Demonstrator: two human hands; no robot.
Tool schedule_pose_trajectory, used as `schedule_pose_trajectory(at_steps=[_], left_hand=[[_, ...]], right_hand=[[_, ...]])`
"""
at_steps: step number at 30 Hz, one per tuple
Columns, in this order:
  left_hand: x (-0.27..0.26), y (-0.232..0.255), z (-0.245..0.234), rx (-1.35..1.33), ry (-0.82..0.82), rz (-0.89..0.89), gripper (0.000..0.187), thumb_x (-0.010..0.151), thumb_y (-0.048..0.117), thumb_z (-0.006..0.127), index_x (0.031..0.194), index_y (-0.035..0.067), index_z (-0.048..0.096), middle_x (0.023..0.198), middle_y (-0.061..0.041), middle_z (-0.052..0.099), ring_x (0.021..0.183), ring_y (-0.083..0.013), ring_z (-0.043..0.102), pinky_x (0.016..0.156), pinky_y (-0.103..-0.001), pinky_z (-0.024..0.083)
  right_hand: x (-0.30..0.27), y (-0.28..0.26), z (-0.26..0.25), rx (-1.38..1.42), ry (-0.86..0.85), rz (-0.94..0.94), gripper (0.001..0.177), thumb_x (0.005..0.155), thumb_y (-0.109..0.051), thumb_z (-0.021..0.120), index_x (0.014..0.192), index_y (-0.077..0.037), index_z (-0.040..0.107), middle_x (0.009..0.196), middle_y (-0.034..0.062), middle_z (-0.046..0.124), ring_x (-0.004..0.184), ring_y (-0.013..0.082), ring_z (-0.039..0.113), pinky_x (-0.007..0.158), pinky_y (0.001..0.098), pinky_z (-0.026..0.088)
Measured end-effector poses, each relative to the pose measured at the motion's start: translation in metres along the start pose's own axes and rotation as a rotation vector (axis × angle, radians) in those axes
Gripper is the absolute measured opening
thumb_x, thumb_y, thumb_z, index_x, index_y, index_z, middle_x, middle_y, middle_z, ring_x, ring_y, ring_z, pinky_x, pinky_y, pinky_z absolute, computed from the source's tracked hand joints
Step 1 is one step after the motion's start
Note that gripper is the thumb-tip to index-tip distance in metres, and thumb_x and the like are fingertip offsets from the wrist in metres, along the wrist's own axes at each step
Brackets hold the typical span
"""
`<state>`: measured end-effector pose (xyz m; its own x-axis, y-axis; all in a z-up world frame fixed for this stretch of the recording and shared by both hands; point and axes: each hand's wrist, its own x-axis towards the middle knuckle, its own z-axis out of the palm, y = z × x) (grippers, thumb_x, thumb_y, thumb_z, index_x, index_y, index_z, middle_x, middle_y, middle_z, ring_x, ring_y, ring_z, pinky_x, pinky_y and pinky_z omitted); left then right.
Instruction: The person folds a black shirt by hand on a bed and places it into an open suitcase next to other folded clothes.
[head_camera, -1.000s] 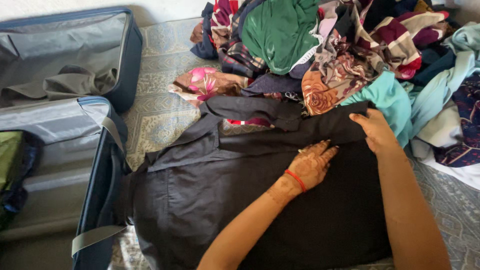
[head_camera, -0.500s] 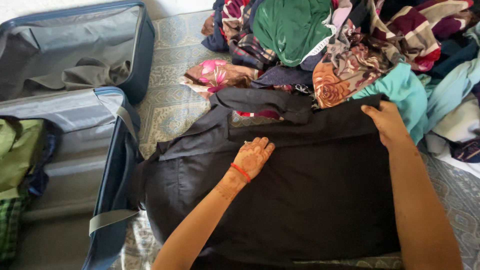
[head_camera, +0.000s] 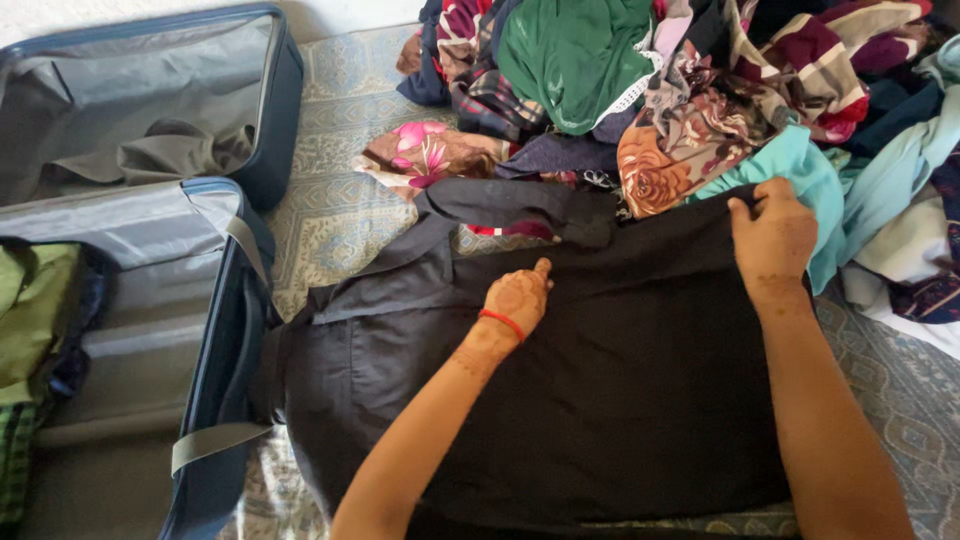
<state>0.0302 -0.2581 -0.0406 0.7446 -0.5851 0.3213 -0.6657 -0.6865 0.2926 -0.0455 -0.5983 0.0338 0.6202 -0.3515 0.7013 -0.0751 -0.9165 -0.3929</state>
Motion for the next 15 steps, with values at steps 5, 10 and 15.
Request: schedule_pose_trajectory(at_steps=[5, 10, 15], left_hand=[[0.009, 0.019, -0.005, -0.025, 0.087, 0.049, 0.034, 0.087, 0.028, 0.071, 0.115, 0.010, 0.065, 0.115, -0.012, 0.069, 0.111, -0.0322, 0.066, 0.089, -0.050, 0.054], [0.020, 0.024, -0.009, -0.073, 0.061, 0.082, 0.050, 0.081, 0.030, 0.077, 0.127, 0.014, 0.064, 0.132, -0.012, 0.059, 0.127, -0.0333, 0.054, 0.105, -0.052, 0.046], [0.018, 0.024, -0.025, -0.053, -0.077, -0.018, 0.067, 0.081, 0.045, 0.079, 0.137, 0.016, 0.059, 0.137, -0.014, 0.054, 0.130, -0.0351, 0.049, 0.107, -0.054, 0.041]], right_hand=[[0.004, -0.067, -0.026, -0.180, 0.083, -0.240, 0.025, 0.094, -0.013, 0.078, 0.104, -0.002, 0.058, 0.093, 0.0183, 0.064, 0.086, 0.0393, 0.064, 0.073, 0.0485, 0.050], [-0.033, -0.108, 0.026, 0.251, -0.460, -0.490, 0.016, 0.081, -0.022, 0.073, 0.079, -0.010, 0.063, 0.082, 0.0109, 0.066, 0.080, 0.0350, 0.066, 0.072, 0.0491, 0.052], [-0.051, -0.085, 0.057, -0.062, -0.395, -0.400, 0.020, 0.084, -0.028, 0.073, 0.084, -0.009, 0.066, 0.084, 0.0128, 0.068, 0.082, 0.0352, 0.067, 0.071, 0.0489, 0.052]])
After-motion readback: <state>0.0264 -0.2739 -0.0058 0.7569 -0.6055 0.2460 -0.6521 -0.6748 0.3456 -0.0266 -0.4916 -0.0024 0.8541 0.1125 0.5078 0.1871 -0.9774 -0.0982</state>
